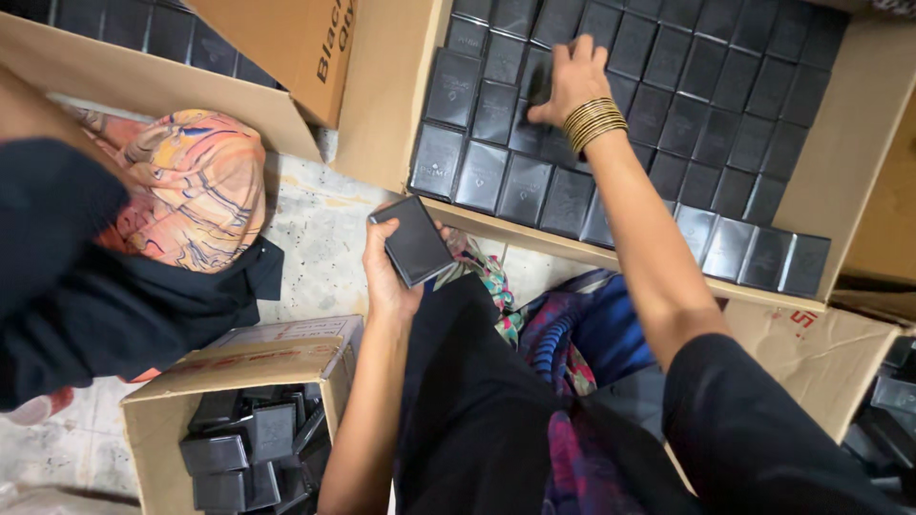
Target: The person sits on the floor and transfers small black rectangular boxes from a disorganized source box into a destination box, arranging them in neat rows. The person uses both hands to pick up the boxes and place them carefully into the target box.
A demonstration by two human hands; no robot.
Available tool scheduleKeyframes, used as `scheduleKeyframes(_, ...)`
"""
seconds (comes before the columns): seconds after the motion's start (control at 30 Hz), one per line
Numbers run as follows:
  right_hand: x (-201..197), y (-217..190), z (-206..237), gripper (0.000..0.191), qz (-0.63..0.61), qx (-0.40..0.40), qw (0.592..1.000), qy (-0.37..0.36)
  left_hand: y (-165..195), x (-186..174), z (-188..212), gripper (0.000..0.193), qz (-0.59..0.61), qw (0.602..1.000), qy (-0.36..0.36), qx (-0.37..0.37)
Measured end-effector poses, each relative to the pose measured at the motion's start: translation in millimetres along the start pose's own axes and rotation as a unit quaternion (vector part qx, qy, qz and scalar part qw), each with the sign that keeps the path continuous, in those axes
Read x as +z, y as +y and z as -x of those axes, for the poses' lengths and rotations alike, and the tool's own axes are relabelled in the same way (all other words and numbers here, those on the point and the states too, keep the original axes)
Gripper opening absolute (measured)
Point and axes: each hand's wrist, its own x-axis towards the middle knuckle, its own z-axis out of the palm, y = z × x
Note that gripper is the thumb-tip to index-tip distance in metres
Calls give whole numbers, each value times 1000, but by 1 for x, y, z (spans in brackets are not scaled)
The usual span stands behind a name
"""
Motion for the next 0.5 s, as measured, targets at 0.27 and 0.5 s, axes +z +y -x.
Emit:
scheduleKeyframes(0.27, 1, -11, 6, 43, -298, -225, 928, 8, -7, -8, -11, 42, 27, 999, -12, -41)
scheduleKeyframes(0.5, -2, 26, 29, 101, -51, 40, 969, -239, -6, -7, -13, 43, 12, 999, -15, -48)
